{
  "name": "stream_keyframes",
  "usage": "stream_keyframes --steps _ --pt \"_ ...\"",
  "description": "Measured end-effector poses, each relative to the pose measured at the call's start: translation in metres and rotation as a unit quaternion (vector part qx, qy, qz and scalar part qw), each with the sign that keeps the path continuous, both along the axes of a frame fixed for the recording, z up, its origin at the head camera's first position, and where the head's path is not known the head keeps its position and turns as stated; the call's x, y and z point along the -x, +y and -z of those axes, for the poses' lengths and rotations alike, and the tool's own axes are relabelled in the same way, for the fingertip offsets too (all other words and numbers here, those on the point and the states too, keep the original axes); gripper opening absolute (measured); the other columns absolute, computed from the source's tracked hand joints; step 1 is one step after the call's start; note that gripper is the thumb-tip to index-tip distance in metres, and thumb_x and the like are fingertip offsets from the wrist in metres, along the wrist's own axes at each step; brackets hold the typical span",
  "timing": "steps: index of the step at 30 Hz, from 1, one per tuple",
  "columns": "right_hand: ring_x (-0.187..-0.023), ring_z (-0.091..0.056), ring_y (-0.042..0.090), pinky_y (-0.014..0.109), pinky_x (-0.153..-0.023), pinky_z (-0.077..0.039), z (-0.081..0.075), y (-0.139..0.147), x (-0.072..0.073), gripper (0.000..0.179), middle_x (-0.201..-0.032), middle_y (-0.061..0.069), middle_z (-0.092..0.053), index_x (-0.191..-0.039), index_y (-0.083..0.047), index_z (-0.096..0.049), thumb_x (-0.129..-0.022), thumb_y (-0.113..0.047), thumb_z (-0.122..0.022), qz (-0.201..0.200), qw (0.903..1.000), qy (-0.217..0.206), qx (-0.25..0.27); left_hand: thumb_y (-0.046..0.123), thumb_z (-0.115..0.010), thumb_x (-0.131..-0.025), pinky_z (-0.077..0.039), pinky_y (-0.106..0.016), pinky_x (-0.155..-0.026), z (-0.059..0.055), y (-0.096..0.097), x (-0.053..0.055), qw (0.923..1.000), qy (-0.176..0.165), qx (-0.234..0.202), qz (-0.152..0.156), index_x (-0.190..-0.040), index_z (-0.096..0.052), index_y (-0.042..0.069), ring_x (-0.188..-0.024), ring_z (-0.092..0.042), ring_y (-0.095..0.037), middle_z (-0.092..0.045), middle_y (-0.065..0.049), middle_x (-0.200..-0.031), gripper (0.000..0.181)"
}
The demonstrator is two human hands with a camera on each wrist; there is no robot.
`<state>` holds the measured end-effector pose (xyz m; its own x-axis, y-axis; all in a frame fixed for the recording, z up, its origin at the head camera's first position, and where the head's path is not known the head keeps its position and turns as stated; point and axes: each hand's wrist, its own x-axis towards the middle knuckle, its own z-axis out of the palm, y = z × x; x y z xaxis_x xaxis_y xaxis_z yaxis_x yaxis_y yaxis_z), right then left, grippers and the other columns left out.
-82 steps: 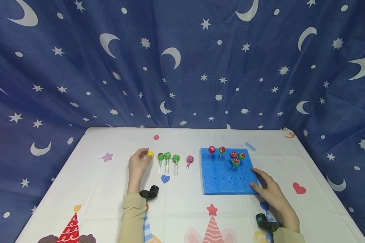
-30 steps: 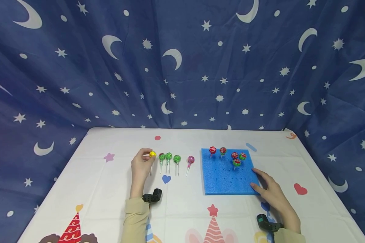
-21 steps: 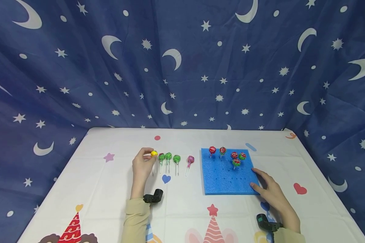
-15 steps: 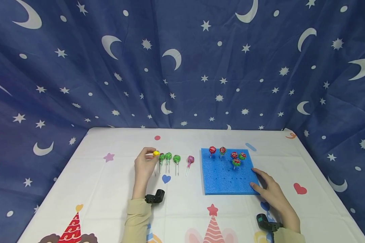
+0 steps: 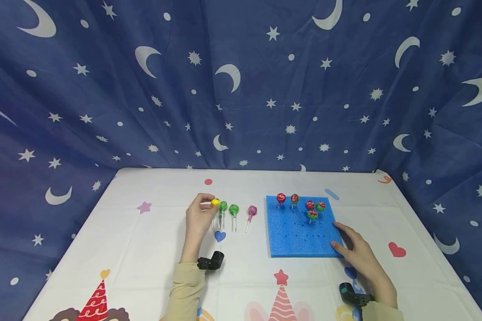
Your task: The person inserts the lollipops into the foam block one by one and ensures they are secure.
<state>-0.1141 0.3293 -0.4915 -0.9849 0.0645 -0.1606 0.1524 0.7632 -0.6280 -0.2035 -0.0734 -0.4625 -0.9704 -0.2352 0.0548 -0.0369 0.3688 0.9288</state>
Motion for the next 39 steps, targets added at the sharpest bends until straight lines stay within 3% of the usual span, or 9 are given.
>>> stream_keyframes --steps 10,17,29,39 --pt "-0.139 -0.018 0.055 0.074 -0.105 -0.019 0.000 0.000 -0.001 0.072 -0.154 0.029 -0.024 -0.150 -0.013 -0.030 -0.091 -0.041 -0.061 0.001 1.0000 -0.002 0.003 0.002 -0.072 -0.079 -0.053 -0.026 -0.067 -0.004 0.014 -0.004 0.9996 0.022 0.001 0.018 -0.101 -0.065 0.008 -0.087 -0.066 -0.023 -0.067 -0.012 -0.108 0.024" --pt "-0.139 -0.019 0.055 0.074 -0.104 -0.020 0.000 0.000 0.000 0.071 -0.153 0.029 -0.024 -0.149 -0.013 -0.031 -0.091 -0.041 -0.061 -0.001 1.0000 0.004 0.003 0.003 -0.072 -0.079 -0.052 -0.027 -0.068 -0.009 0.025 -0.008 0.9992 0.020 -0.002 0.035 -0.100 -0.065 0.010 -0.088 -0.067 -0.023 -0.069 -0.011 -0.106 0.022" --pt "-0.139 -0.019 0.055 0.074 -0.104 -0.019 0.000 0.000 -0.001 0.070 -0.153 0.029 -0.025 -0.149 -0.013 -0.032 -0.091 -0.040 -0.062 -0.005 0.9999 0.010 0.003 0.002 -0.072 -0.079 -0.057 -0.033 -0.073 -0.005 0.041 -0.012 0.9968 0.048 -0.003 0.064 -0.097 -0.064 0.008 -0.087 -0.067 -0.024 -0.068 -0.013 -0.104 0.021" --pt "-0.139 -0.019 0.055 0.075 -0.104 -0.019 0.000 0.000 0.000 0.071 -0.153 0.029 -0.025 -0.149 -0.013 -0.031 -0.091 -0.041 -0.061 -0.004 1.0000 0.006 0.003 0.001 -0.072 -0.079 -0.056 -0.035 -0.077 -0.006 0.055 -0.015 0.9941 0.049 -0.009 0.096 -0.098 -0.062 0.007 -0.090 -0.066 -0.026 -0.065 -0.013 -0.106 0.022"
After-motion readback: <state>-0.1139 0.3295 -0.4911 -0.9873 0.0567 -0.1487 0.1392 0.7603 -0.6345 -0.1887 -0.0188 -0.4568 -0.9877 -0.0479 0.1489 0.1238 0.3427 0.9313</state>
